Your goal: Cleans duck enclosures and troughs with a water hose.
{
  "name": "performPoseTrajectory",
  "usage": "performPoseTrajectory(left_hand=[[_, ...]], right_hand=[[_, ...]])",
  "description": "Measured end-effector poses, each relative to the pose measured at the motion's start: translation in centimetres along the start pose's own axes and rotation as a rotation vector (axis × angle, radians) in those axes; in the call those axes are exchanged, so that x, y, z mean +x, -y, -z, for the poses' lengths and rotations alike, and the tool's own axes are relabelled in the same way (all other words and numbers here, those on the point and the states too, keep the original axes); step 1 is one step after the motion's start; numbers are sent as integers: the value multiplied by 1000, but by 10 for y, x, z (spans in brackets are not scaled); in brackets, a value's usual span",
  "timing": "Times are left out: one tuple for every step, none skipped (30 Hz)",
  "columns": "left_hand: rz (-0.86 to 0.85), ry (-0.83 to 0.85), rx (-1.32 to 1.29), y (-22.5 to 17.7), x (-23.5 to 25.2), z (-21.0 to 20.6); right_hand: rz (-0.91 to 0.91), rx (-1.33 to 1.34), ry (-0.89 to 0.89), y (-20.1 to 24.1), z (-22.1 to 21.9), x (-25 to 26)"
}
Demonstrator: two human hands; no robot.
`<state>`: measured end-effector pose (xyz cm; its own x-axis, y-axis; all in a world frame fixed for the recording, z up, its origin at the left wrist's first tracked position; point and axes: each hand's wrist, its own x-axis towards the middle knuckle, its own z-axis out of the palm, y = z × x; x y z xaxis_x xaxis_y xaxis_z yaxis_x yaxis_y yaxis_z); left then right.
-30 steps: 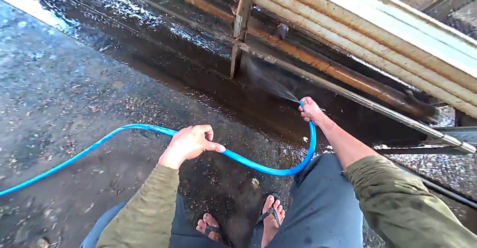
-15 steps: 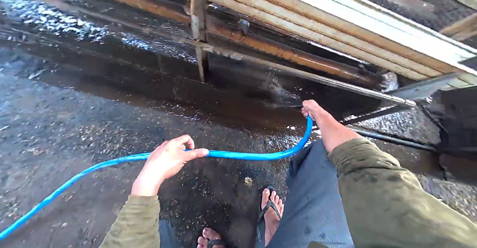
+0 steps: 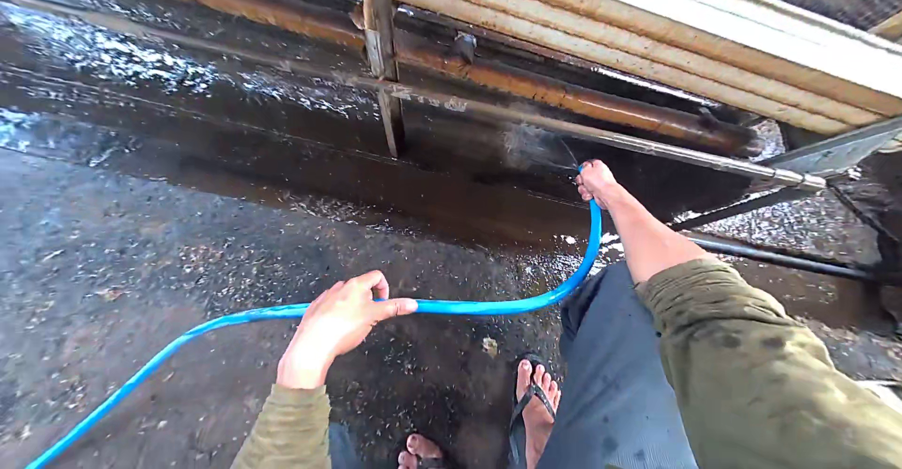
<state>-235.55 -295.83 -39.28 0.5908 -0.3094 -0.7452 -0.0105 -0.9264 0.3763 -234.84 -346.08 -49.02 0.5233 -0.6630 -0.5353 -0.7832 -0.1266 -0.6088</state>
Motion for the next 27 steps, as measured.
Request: performPoseTrajectory(left_hand=[[1, -17, -6, 1, -3, 2], [2, -21, -8, 2, -5, 2], [7, -14, -4, 3, -7, 2], [9, -9, 0, 4, -9, 1], [7, -7, 2, 5, -10, 1], [3, -2, 9, 6, -11, 0], [2, 7, 18, 7, -13, -1], [2, 13, 29, 7, -14, -2], [4, 16, 37, 8, -15, -3], [8, 23, 44, 8, -15, -3], [12, 32, 48, 7, -16, -4], [15, 41, 52, 8, -16, -5], [19, 51, 57, 8, -16, -6], [21, 60, 57, 8, -17, -8], [20, 58, 57, 8, -17, -6], [20, 61, 55, 8, -16, -2], [21, 73, 50, 9, -16, -3], [23, 83, 38, 12, -17, -6], [25, 80, 33, 15, -18, -5], [24, 72, 33, 17, -19, -3], [20, 67, 32, 17, -19, -2], [15, 66, 32, 17, -18, -3], [12, 67, 39, 16, -16, -4], [10, 65, 41, 15, -14, -5], [6, 61, 42, 12, -11, -6], [2, 60, 41, 7, -8, -8], [1, 60, 38, 1, -4, -12]], right_hand=[[21, 10, 8, 5, -4, 0], [37, 15, 18, 9, -7, -2], [47, 14, 37, 12, -10, -5], [54, 15, 58, 16, -15, -8], [59, 19, 78, 20, -20, -11], [63, 24, 98, 22, -24, -12], [61, 29, 119, 24, -28, -12], [63, 35, 134, 26, -32, -13], [72, 42, 149, 29, -35, -15], [88, 48, 161, 33, -38, -18], [100, 47, 170, 37, -42, -20], [114, 44, 181, 39, -46, -21], [131, 46, 194, 41, -50, -22], [146, 47, 215, 40, -54, -24], [168, 52, 240, 45, -57, -24], [193, 60, 266, 54, -61, -22], [207, 61, 284, 55, -65, -20], [206, 47, 300, 50, -67, -23], [207, 31, 314, 48, -70, -27], [216, 16, 334, 49, -73, -31], [227, 5, 362, 49, -72, -34], [234, 6, 403, 45, -71, -29], [241, 22, 455, 36, -71, -17], [244, 40, 507, 27, -69, -5], [237, 53, 540, 20, -66, 5], [216, 57, 540, 11, -58, 11], [179, 45, 506, 3, -44, 13]])
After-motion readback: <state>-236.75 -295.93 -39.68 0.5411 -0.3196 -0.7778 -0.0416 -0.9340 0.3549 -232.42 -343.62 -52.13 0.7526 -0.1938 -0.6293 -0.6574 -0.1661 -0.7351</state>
